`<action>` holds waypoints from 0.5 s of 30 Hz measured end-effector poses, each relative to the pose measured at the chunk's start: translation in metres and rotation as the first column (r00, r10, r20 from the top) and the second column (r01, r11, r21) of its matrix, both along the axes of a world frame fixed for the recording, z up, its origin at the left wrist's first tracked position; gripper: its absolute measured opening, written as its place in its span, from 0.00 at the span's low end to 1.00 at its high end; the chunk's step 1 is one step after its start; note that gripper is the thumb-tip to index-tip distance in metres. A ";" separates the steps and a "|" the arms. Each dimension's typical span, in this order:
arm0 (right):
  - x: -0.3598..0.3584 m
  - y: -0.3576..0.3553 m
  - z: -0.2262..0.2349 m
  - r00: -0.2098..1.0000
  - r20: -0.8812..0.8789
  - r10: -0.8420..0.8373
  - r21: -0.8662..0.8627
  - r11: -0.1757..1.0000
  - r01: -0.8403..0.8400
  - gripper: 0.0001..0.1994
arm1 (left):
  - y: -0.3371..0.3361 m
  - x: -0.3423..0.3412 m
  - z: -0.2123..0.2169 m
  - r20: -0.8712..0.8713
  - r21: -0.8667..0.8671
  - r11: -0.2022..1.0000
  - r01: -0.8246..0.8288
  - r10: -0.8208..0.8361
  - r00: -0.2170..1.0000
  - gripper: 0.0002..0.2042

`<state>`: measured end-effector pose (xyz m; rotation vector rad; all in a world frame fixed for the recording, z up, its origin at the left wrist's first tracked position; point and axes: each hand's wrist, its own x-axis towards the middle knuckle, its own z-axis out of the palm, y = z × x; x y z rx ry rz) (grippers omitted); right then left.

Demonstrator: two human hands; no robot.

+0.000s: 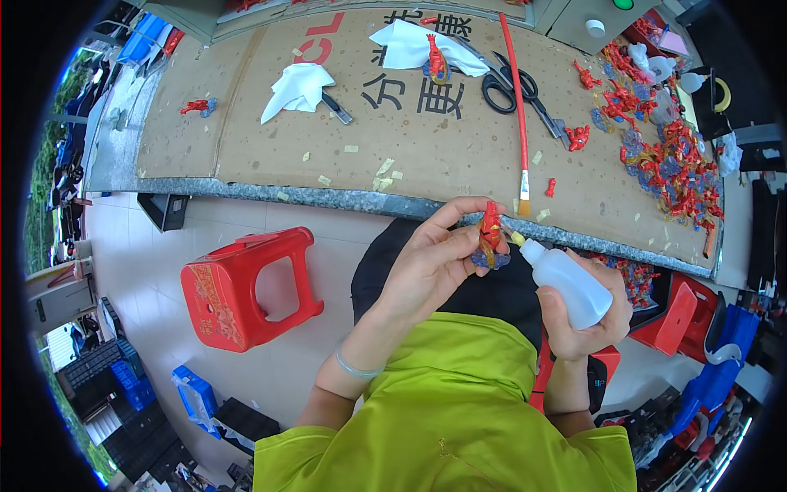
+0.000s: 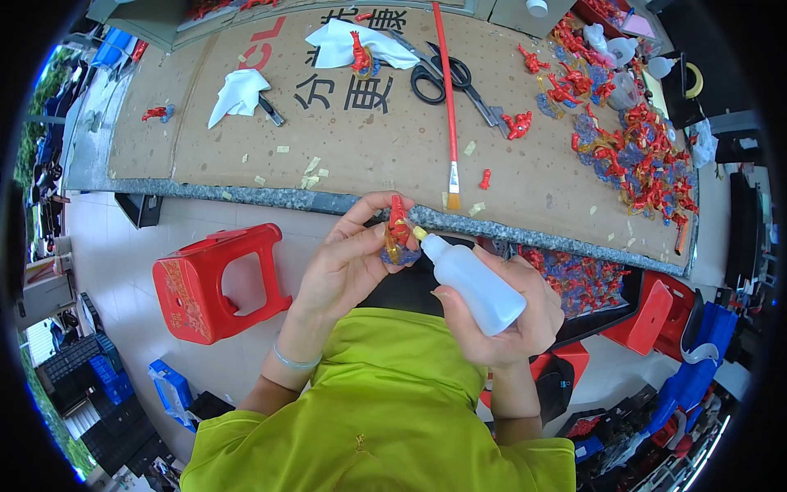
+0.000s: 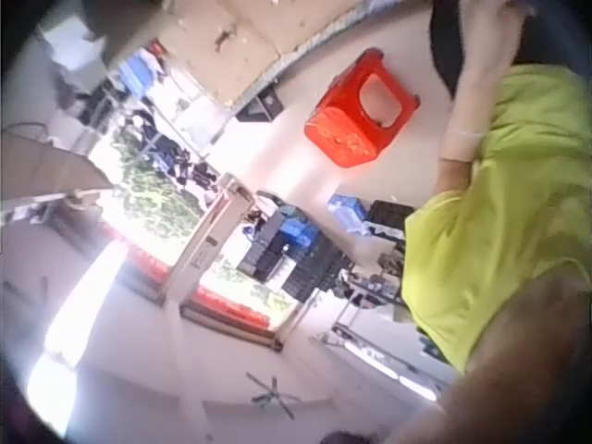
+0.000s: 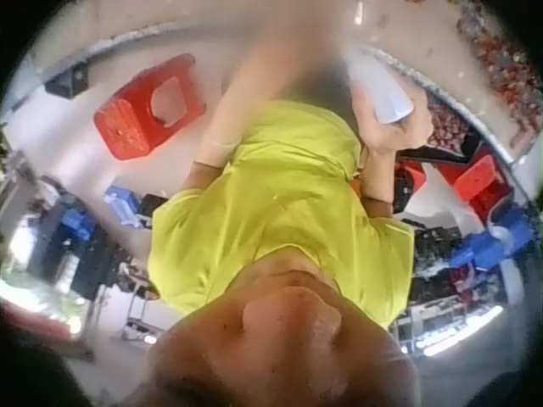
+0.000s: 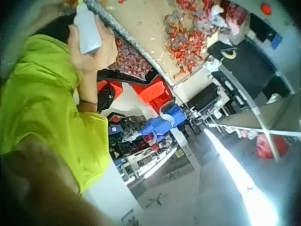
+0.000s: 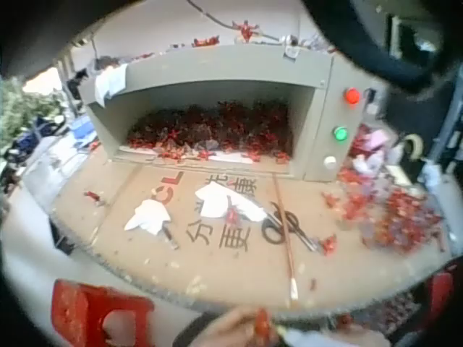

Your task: The person applies glue to small red plastic toy components with a brush, then assembles the components by hand at a workbench.

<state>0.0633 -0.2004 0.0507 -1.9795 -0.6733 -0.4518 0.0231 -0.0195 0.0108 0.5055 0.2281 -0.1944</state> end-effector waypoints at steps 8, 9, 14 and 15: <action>0.000 0.000 -0.001 1.000 -0.005 -0.001 -0.002 1.000 0.001 0.22 | 0.000 0.000 0.001 -0.009 0.006 1.000 -0.003 0.003 1.000 0.16; 0.000 0.000 -0.002 1.000 -0.011 0.002 0.012 1.000 -0.002 0.22 | 0.000 0.000 0.000 -0.008 0.005 1.000 -0.003 0.003 1.000 0.16; 0.000 0.000 -0.002 1.000 -0.015 0.003 0.020 1.000 -0.003 0.21 | 0.002 0.000 -0.001 -0.003 0.006 1.000 -0.001 0.001 1.000 0.16; 0.000 0.000 -0.002 1.000 -0.021 0.004 0.021 1.000 -0.003 0.21 | 0.003 -0.001 -0.003 0.012 -0.008 1.000 0.011 -0.011 1.000 0.16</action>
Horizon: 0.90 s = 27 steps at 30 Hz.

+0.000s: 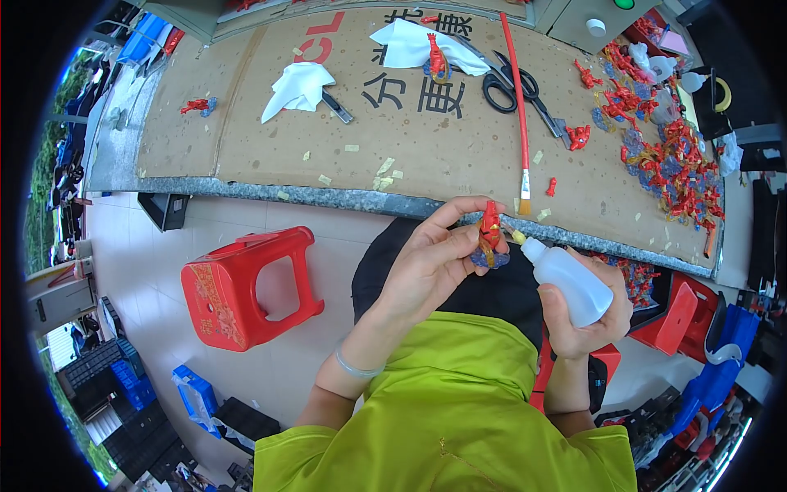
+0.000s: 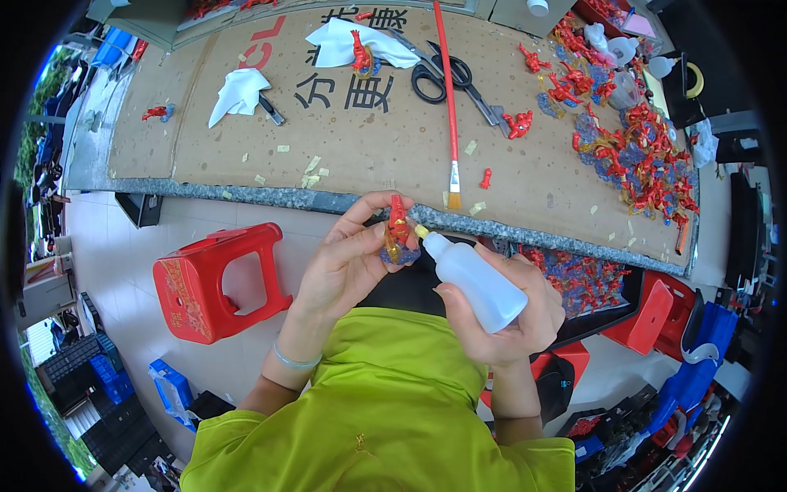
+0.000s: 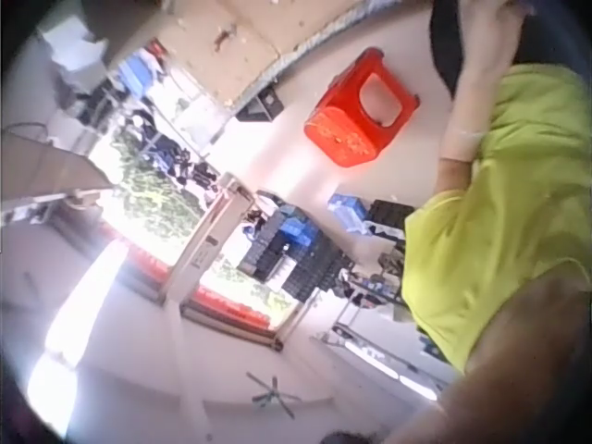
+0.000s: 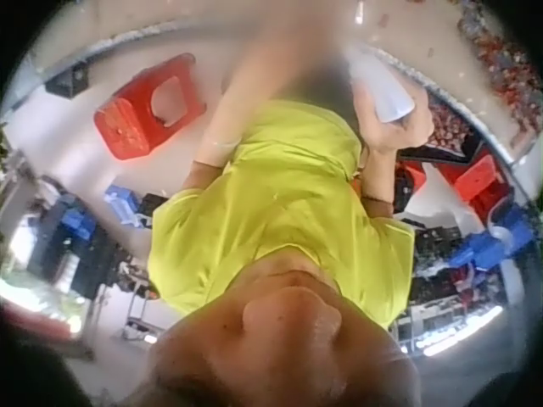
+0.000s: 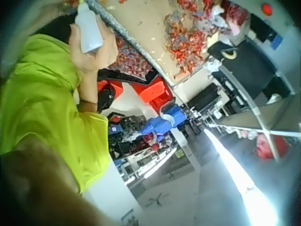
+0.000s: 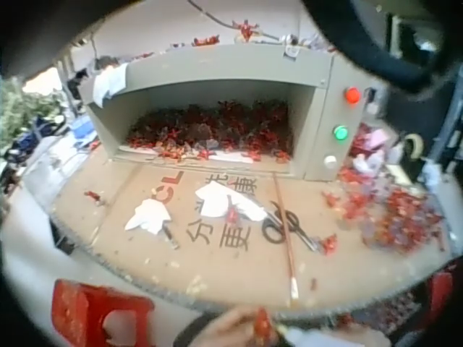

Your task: The person applies glue to small red plastic toy components with a brush, then assembles the components by hand at a workbench.

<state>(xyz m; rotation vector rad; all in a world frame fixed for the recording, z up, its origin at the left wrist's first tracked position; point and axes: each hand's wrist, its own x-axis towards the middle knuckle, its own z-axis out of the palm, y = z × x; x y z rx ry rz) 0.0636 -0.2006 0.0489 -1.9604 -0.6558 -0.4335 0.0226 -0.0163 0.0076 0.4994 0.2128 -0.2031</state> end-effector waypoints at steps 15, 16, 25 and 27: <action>-0.003 -0.001 0.000 0.998 -0.045 -0.034 -0.017 0.999 0.033 0.20 | -0.003 0.002 0.004 0.074 0.191 0.976 -0.103 0.090 0.993 0.17; -0.003 -0.001 0.000 0.997 -0.063 -0.038 -0.006 0.999 0.037 0.20 | -0.003 0.003 0.004 0.090 0.223 0.968 -0.116 0.098 0.991 0.17; -0.002 0.000 -0.002 0.997 -0.062 -0.044 0.029 0.999 0.046 0.20 | -0.004 0.003 0.004 0.127 0.251 0.959 -0.133 0.104 0.987 0.15; -0.002 0.000 -0.001 0.997 -0.068 -0.041 0.027 0.999 0.043 0.20 | -0.004 0.002 0.005 0.110 0.241 0.963 -0.119 0.094 0.989 0.16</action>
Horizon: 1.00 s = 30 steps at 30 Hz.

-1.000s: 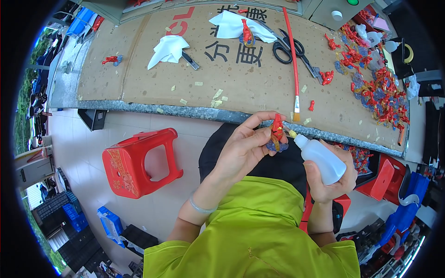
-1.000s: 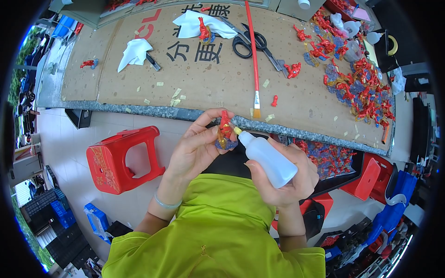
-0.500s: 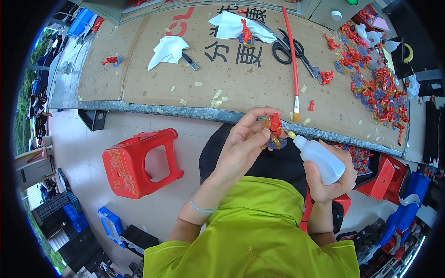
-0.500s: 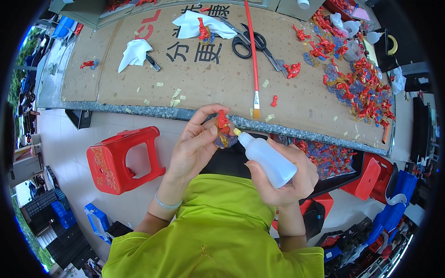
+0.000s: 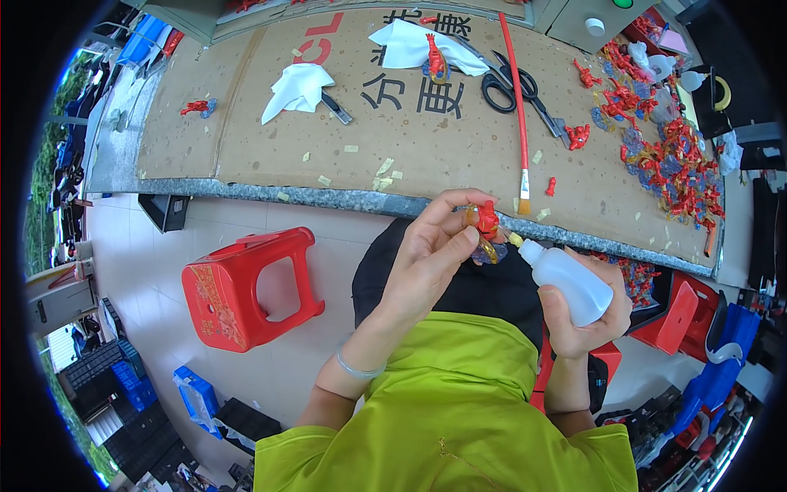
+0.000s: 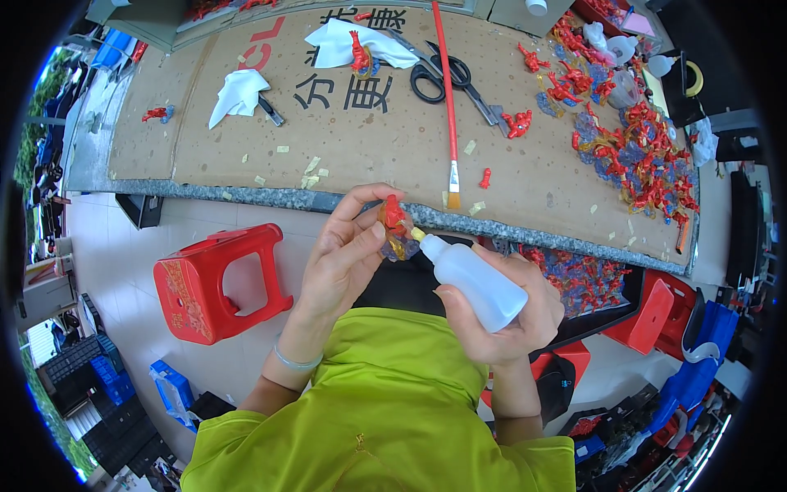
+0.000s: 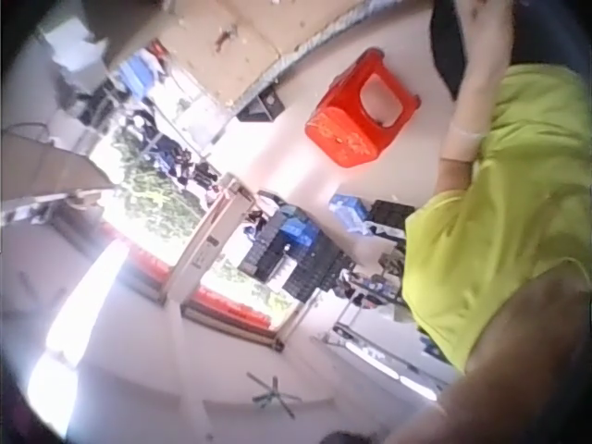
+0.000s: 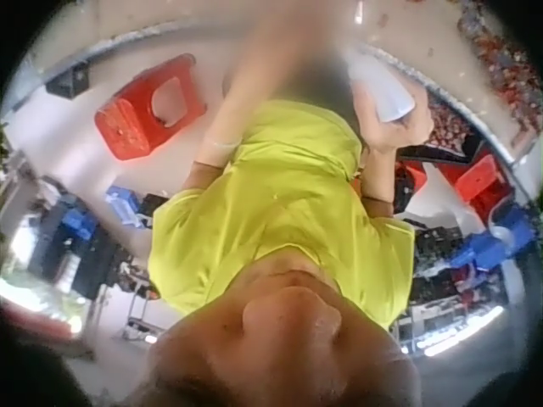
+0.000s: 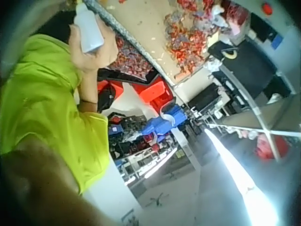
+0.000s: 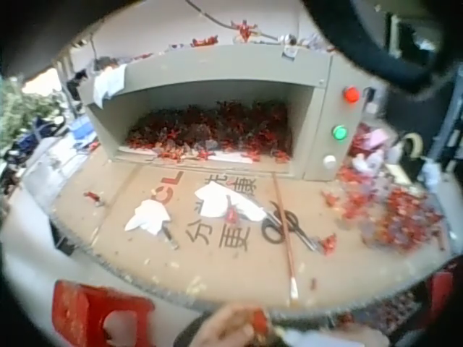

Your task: The person applies glue to small red plastic toy components with a brush, then assembles the components by hand at a workbench.

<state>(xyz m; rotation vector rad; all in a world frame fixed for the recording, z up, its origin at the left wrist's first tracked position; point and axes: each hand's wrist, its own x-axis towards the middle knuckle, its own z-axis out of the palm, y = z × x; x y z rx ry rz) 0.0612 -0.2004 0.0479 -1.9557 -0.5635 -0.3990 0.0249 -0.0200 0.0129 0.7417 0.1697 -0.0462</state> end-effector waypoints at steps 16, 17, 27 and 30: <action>0.027 -0.018 -0.019 0.945 -0.327 -0.015 0.367 0.919 0.142 0.21 | -0.004 0.002 -0.006 0.148 0.425 0.870 -0.251 0.206 0.967 0.18; 0.039 -0.024 -0.025 0.939 -0.343 0.014 0.387 0.913 0.127 0.21 | -0.004 0.002 -0.005 0.150 0.426 0.869 -0.251 0.206 0.967 0.18; 0.085 -0.040 -0.068 0.941 -0.325 -0.097 0.164 0.974 0.157 0.19 | 0.005 -0.003 -0.004 0.187 0.481 0.812 -0.330 0.273 0.944 0.20; 0.070 -0.030 -0.065 0.912 0.044 -0.409 0.041 0.912 0.407 0.23 | 0.024 -0.005 -0.003 0.156 0.383 0.850 -0.361 0.325 0.933 0.20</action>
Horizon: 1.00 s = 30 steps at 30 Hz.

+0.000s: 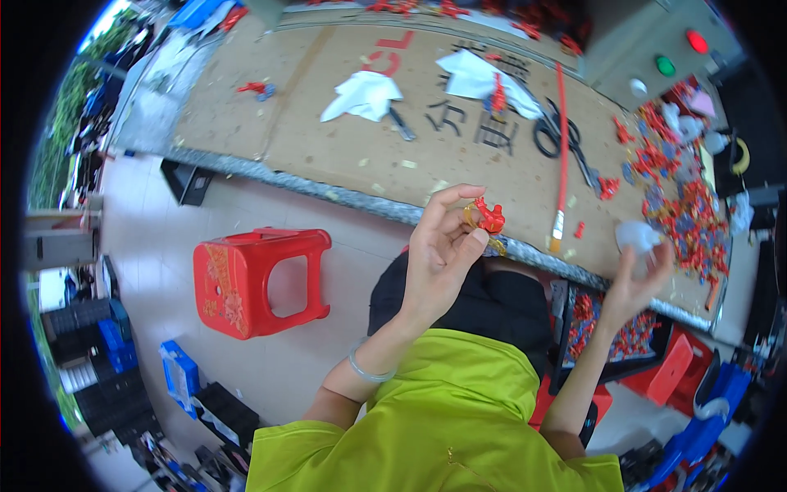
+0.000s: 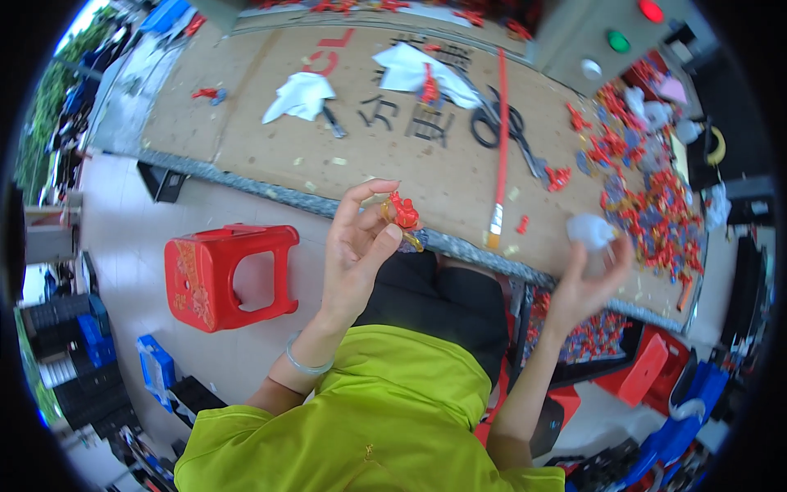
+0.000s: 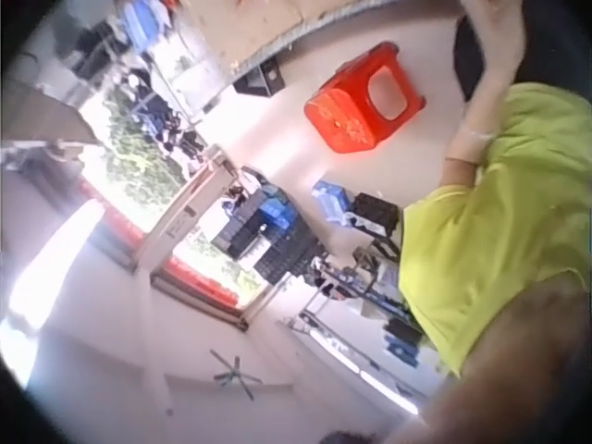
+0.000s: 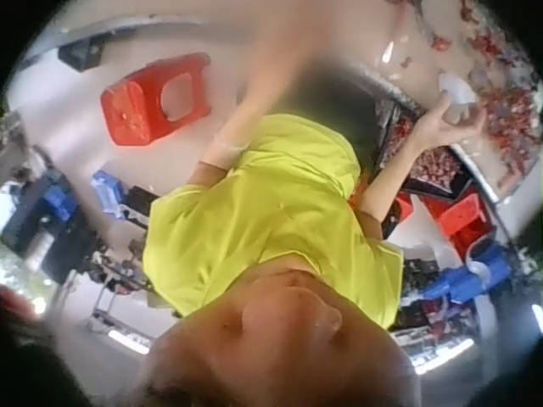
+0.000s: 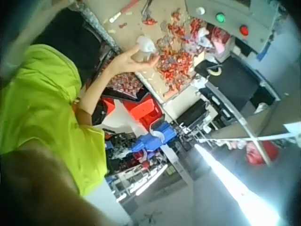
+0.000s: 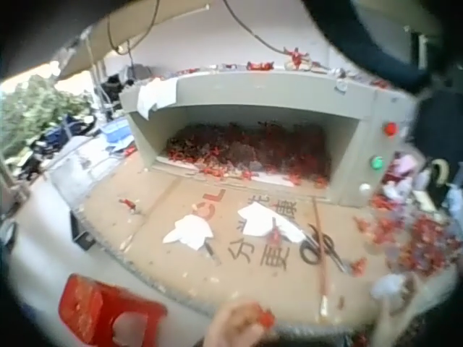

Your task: The person applies glue to small red plastic toy components with a brush, then assembles the components by hand at a workbench.

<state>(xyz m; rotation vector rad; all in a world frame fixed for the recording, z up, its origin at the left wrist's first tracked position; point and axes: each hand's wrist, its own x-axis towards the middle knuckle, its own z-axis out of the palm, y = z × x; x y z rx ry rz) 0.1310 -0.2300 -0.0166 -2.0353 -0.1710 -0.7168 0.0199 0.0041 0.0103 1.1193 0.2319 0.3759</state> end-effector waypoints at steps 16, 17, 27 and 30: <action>0.066 0.330 0.029 0.638 -0.105 0.763 -0.384 0.560 -0.734 0.09 | 0.070 -0.053 0.003 0.054 -0.314 0.899 -0.304 0.337 0.940 0.14; 0.060 0.329 0.038 0.625 -0.105 0.774 -0.397 0.543 -0.740 0.09 | 0.074 -0.054 0.000 0.054 -0.323 0.897 -0.301 0.335 0.941 0.14; -0.035 0.232 0.082 0.469 -0.353 0.809 -0.075 0.476 -0.876 0.06 | 0.068 -0.040 -0.018 0.098 -0.083 0.908 -0.410 0.417 0.903 0.12; -0.026 0.225 0.078 0.388 -0.489 0.782 0.035 0.462 -0.886 0.06 | 0.064 -0.040 -0.017 0.065 0.025 0.922 -0.387 0.385 0.921 0.11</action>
